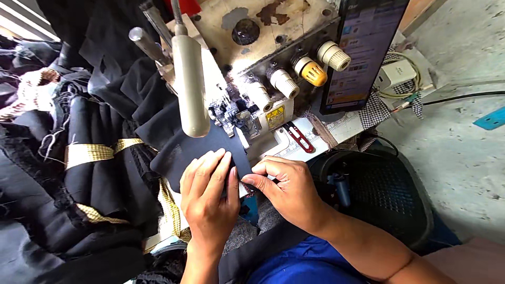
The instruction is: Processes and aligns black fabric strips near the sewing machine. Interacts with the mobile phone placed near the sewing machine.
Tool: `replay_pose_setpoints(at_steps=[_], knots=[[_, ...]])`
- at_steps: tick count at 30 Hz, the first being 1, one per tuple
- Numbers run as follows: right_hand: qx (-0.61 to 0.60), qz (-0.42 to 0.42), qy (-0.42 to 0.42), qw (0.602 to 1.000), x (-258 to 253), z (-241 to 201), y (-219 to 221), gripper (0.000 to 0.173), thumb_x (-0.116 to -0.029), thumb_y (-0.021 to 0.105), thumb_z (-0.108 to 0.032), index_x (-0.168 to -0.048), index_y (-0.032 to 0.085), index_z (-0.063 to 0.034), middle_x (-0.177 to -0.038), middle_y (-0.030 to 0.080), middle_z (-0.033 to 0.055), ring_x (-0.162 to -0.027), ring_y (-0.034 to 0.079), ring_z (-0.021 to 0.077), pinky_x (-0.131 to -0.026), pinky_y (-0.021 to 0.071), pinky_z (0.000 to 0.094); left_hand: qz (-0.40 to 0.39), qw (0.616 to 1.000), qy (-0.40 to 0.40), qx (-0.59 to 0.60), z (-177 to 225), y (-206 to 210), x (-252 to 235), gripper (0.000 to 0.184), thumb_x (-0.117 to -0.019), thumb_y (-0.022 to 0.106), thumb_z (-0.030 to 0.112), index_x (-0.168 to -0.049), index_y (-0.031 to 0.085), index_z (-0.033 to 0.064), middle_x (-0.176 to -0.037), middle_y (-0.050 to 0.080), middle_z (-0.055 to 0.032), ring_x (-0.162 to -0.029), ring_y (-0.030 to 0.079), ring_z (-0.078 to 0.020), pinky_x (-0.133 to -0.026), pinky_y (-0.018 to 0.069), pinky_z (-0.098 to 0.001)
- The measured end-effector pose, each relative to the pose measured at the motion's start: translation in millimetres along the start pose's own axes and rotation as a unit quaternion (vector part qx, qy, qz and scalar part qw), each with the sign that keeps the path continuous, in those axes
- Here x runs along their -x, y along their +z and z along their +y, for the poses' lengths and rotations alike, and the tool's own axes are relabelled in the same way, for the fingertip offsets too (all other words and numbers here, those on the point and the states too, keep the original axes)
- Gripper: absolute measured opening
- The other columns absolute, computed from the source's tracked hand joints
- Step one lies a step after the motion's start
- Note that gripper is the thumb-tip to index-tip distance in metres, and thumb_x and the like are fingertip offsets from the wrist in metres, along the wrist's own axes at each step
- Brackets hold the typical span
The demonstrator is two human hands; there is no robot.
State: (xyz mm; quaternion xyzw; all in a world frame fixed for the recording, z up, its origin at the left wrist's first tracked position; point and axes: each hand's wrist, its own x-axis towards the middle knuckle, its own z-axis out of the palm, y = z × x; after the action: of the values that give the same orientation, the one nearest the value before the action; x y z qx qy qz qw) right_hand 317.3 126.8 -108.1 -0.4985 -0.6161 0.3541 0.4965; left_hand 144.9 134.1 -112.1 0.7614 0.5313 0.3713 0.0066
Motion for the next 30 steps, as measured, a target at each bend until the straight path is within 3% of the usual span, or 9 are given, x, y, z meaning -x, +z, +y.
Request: replay_pose_setpoints(at_steps=[11, 18, 20, 24, 28, 30], knots=[[-0.037, -0.007, 0.063, 0.997, 7, 30, 4, 0.02, -0.0965, 0.072, -0.022, -0.086, 0.075, -0.0055, -0.078, 0.071, -0.0014, -0.073, 0.065, -0.0006, -0.068, 0.0542, 0.0157, -0.002, 1.0, 0.001, 0.0, 2, 0, -1, 0.024, -0.0964, 0.069, 0.018, -0.117, 0.077, 0.0078, -0.123, 0.073, -0.0096, -0.123, 0.065, -0.0256, -0.11, 0.0471, -0.0454], [-0.042, -0.002, 0.056, 0.998, -11, 24, 8, 0.013, -0.0953, 0.073, -0.018, -0.091, 0.076, -0.0061, -0.08, 0.072, -0.0013, -0.072, 0.066, 0.0013, -0.067, 0.0559, 0.0176, -0.031, 0.999, 0.003, -0.013, -10, 4, -17, 0.028, -0.1021, 0.06, 0.023, -0.122, 0.075, 0.0113, -0.136, 0.067, -0.0076, -0.134, 0.058, -0.0239, -0.117, 0.0415, -0.0467], [-0.048, 0.013, 0.058, 0.997, -12, 22, 10, 0.011, -0.0936, 0.074, -0.015, -0.097, 0.074, -0.005, -0.078, 0.071, -0.001, -0.07, 0.066, 0.0024, -0.065, 0.0561, 0.0181, -0.039, 0.999, 0.004, -0.015, -13, 4, -23, 0.029, -0.1032, 0.059, 0.024, -0.123, 0.075, 0.0106, -0.135, 0.067, -0.0085, -0.134, 0.057, -0.0243, -0.117, 0.0404, -0.0471], [-0.067, 0.041, 0.048, 0.996, -8, 21, 14, 0.026, -0.0929, 0.074, -0.008, -0.114, 0.059, -0.0048, -0.081, 0.071, 0.0, -0.072, 0.068, 0.0058, -0.067, 0.0583, 0.0206, -0.056, 0.998, 0.007, -0.016, -18, 3, -31, 0.032, -0.1043, 0.056, 0.026, -0.126, 0.074, 0.011, -0.135, 0.067, -0.0093, -0.134, 0.056, -0.025, -0.117, 0.0401, -0.0467], [-0.071, 0.049, 0.018, 0.996, -8, 23, 16, 0.022, -0.0914, 0.074, -0.005, -0.109, 0.061, -0.0017, -0.086, 0.071, 0.0036, -0.077, 0.07, 0.0072, -0.072, 0.0607, 0.0223, -0.072, 0.997, 0.009, -0.008, -20, 1, -37, 0.032, -0.1042, 0.055, 0.026, -0.126, 0.073, 0.0111, -0.137, 0.066, -0.0082, -0.134, 0.057, -0.0235, -0.116, 0.0408, -0.0456], [-0.069, 0.025, 0.011, 0.997, -11, 27, 13, 0.02, -0.0912, 0.074, -0.006, -0.105, 0.062, -0.0018, -0.087, 0.071, 0.0039, -0.079, 0.07, 0.007, -0.074, 0.0609, 0.0229, -0.101, 0.995, 0.008, -0.003, -25, -9, -45, 0.033, -0.1035, 0.058, 0.03, -0.126, 0.074, 0.0122, -0.133, 0.068, -0.0073, -0.127, 0.061, -0.0224, -0.108, 0.047, -0.0445]])
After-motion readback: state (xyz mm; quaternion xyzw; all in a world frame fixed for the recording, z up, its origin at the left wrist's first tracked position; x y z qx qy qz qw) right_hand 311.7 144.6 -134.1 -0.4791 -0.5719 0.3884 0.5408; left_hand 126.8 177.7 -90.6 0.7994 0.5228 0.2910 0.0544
